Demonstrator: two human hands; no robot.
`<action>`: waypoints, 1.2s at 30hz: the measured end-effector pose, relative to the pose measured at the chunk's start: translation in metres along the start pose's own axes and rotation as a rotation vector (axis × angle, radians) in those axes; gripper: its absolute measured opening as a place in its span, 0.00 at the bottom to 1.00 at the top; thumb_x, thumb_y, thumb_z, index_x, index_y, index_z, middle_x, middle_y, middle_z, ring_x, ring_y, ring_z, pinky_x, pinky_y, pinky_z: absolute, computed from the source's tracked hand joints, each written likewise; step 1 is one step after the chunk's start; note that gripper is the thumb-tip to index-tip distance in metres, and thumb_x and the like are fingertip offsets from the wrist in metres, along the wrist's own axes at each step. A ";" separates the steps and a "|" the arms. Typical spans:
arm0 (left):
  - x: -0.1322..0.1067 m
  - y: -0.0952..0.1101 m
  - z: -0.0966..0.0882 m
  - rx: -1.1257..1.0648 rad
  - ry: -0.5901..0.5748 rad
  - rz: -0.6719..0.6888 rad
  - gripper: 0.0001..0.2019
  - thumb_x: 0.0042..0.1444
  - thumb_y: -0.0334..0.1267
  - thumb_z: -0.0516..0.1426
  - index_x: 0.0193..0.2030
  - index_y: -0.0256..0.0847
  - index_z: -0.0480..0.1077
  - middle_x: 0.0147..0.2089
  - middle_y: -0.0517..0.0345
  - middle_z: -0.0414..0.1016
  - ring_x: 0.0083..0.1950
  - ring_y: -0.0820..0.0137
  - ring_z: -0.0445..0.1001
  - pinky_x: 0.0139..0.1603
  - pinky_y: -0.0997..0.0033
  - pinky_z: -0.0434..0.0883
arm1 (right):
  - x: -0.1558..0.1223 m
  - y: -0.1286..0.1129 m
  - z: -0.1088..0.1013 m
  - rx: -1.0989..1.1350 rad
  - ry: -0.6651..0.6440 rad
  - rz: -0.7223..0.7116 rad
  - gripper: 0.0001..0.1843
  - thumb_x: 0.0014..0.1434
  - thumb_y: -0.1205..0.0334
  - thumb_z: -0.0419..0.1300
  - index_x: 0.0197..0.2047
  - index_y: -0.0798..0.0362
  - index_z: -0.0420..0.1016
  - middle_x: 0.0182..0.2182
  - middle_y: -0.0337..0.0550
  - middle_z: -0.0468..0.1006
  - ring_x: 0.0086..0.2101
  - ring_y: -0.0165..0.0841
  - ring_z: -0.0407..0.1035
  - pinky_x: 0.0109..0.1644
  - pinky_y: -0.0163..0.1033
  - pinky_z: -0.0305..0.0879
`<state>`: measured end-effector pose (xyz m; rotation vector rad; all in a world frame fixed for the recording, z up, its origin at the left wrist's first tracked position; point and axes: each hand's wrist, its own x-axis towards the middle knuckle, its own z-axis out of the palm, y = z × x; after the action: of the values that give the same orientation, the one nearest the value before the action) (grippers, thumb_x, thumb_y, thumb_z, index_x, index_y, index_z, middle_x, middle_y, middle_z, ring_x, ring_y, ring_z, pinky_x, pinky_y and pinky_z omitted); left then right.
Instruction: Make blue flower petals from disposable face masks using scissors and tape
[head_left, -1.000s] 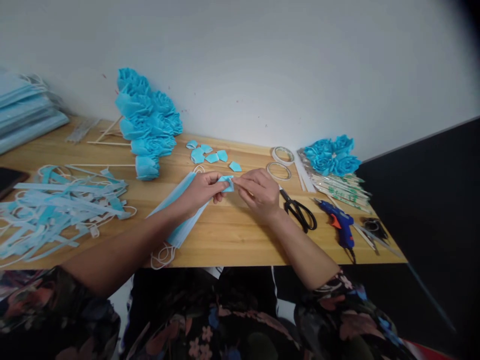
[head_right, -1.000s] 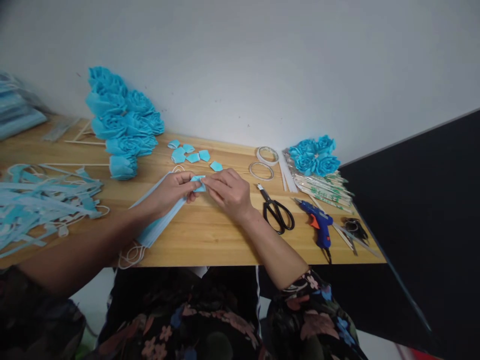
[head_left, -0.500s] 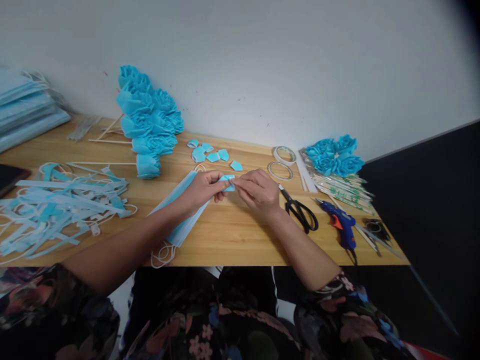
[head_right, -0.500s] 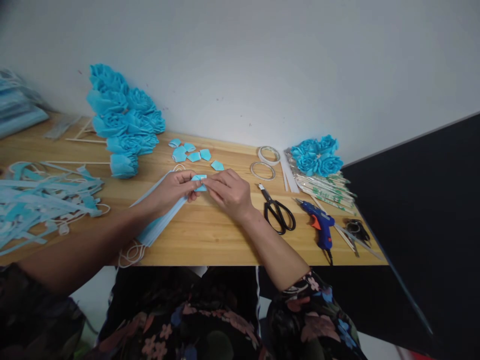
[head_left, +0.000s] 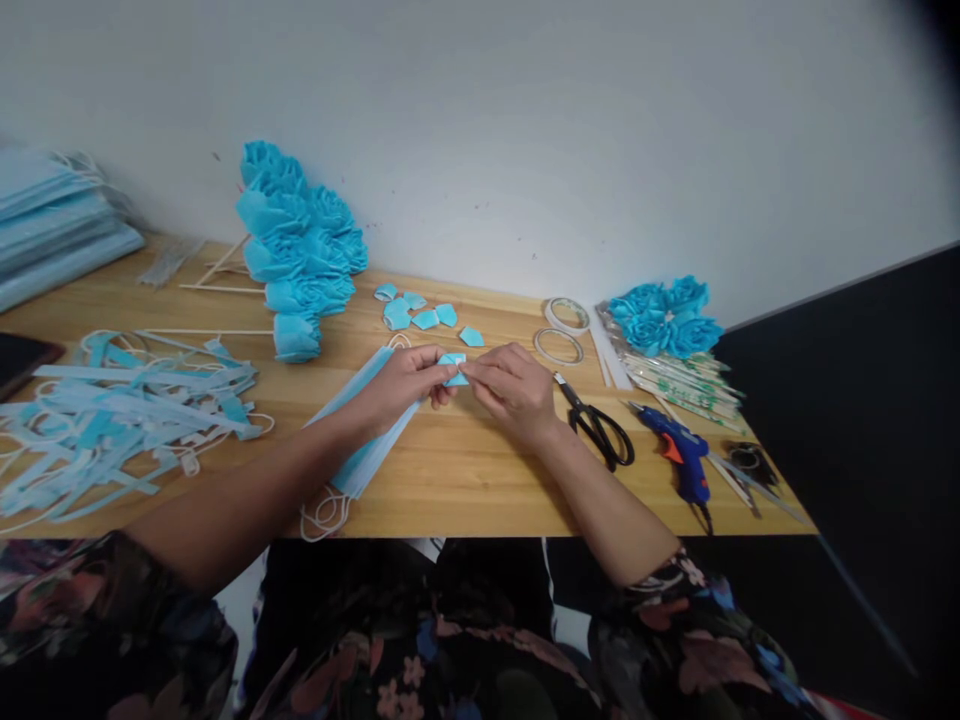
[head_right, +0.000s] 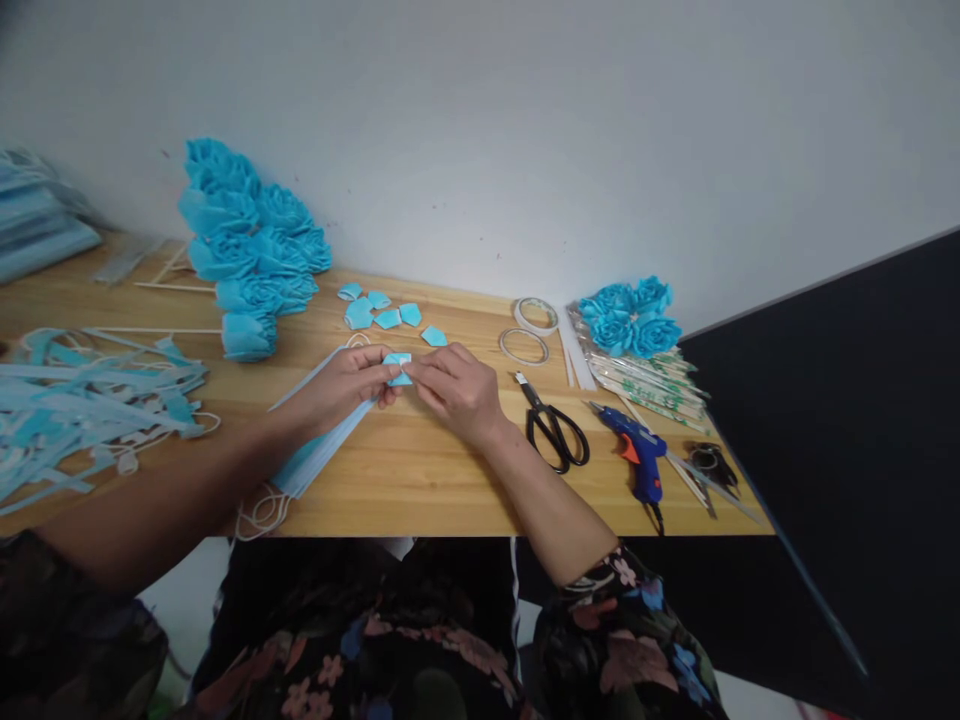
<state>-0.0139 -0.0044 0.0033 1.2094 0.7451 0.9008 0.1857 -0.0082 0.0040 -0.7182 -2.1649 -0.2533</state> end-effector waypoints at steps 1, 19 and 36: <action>0.000 0.001 0.000 -0.020 0.001 -0.011 0.09 0.54 0.41 0.61 0.30 0.38 0.70 0.26 0.59 0.73 0.26 0.75 0.70 0.28 0.74 0.65 | 0.000 0.000 0.000 -0.018 -0.004 -0.001 0.10 0.66 0.69 0.59 0.44 0.49 0.81 0.32 0.42 0.81 0.34 0.32 0.72 0.36 0.39 0.69; 0.002 0.004 -0.002 0.352 0.090 0.040 0.12 0.58 0.41 0.58 0.25 0.39 0.69 0.20 0.62 0.69 0.22 0.76 0.66 0.25 0.76 0.63 | 0.002 -0.002 -0.015 0.519 -0.183 0.631 0.18 0.64 0.56 0.60 0.56 0.47 0.77 0.48 0.46 0.82 0.47 0.38 0.75 0.49 0.44 0.72; 0.002 0.000 0.003 0.352 0.096 0.140 0.10 0.52 0.44 0.60 0.29 0.40 0.69 0.26 0.62 0.69 0.28 0.74 0.66 0.31 0.72 0.65 | -0.001 -0.008 0.007 0.894 -0.077 0.834 0.23 0.58 0.51 0.66 0.55 0.47 0.75 0.35 0.39 0.76 0.36 0.32 0.70 0.44 0.40 0.68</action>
<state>-0.0104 -0.0042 0.0035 1.5519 0.9317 0.9739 0.1769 -0.0124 -0.0012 -0.9860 -1.5950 1.1038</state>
